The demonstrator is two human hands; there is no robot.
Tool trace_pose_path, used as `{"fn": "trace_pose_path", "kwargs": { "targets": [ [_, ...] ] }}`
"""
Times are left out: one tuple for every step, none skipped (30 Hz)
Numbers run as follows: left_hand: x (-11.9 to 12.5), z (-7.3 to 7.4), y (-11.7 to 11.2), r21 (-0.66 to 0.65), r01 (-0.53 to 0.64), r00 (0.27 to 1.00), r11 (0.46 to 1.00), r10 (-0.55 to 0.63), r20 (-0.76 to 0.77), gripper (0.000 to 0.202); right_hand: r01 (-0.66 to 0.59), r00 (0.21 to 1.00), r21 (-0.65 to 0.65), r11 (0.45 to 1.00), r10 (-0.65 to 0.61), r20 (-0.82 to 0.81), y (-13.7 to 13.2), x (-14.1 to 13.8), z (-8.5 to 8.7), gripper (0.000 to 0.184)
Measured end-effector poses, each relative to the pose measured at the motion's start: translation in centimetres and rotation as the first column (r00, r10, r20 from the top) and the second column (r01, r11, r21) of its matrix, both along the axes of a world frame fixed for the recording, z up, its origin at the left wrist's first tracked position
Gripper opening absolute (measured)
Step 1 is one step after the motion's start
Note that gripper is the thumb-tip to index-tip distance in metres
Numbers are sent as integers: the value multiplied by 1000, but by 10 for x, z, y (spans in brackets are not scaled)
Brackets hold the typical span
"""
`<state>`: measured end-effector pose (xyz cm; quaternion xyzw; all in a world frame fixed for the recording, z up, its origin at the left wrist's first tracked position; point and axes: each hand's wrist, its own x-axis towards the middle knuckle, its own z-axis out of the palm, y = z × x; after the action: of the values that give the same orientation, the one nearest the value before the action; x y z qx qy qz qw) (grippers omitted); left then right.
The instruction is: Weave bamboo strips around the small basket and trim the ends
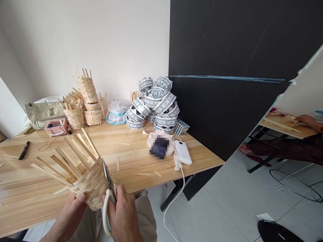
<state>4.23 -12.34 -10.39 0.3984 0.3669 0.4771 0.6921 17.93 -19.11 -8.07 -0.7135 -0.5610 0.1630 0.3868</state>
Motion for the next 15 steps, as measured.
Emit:
{"fn": "trace_pose_path", "kwargs": {
  "targets": [
    [-1, 1, 2, 6, -9, 1000, 1000, 9, 10, 83, 17, 1000, 33, 999, -16, -19, 0, 1, 0, 22],
    [-2, 3, 5, 16, -24, 999, 1000, 24, 24, 83, 33, 998, 59, 998, -30, -47, 0, 2, 0, 22],
    [-3, 5, 8, 27, -41, 998, 999, 40, 40, 83, 43, 996, 69, 997, -38, -77, -1, 2, 1, 22],
    [-4, 6, 10, 38, -59, 997, 998, 57, 54, 84, 44, 994, 64, 997, -38, -103, -1, 2, 2, 21],
    [-5, 8, 12, 49, -72, 995, 996, 69, 67, 84, 38, 993, 49, 998, -32, -118, -1, 2, 3, 21],
    [-5, 9, 13, 59, -78, 994, 995, 73, 79, 84, 29, 992, 33, 999, -25, -122, 0, 1, 4, 21],
    [-5, 9, 14, 65, -74, 994, 995, 69, 89, 83, 22, 993, 18, 1000, -19, -120, 1, 0, 4, 22],
    [-5, 10, 14, 66, -64, 993, 996, 57, 101, 83, 19, 993, 7, 1000, -18, -118, 3, -1, 4, 22],
    [-6, 10, 14, 64, -43, 993, 997, 36, 113, 82, 21, 992, -1, 1000, -21, -124, 4, -2, 5, 23],
    [-7, 10, 14, 57, -9, 992, 998, 2, 127, 81, 23, 990, -10, 1000, -25, -141, 6, -2, 5, 23],
    [-8, 10, 15, 46, 37, 989, 998, -43, 144, 80, 23, 986, -19, 1000, -26, -166, 8, -2, 5, 24],
    [-10, 10, 16, 32, 87, 982, 996, -92, 164, 76, 19, 981, -28, 999, -24, -193, 9, -1, 6, 24],
    [-12, 10, 17, 22, 138, 973, 990, -140, 186, 72, 12, 976, -36, 999, -20, -217, 10, 0, 7, 25],
    [-15, 9, 19, 16, 182, 962, 983, -181, 203, 69, 4, 972, -45, 999, -14, -233, 11, 1, 9, 25],
    [-18, 9, 22, 14, 214, 953, 977, -212, 216, 66, -4, 971, -55, 998, -9, -240, 12, 2, 11, 25]
  ]
}}
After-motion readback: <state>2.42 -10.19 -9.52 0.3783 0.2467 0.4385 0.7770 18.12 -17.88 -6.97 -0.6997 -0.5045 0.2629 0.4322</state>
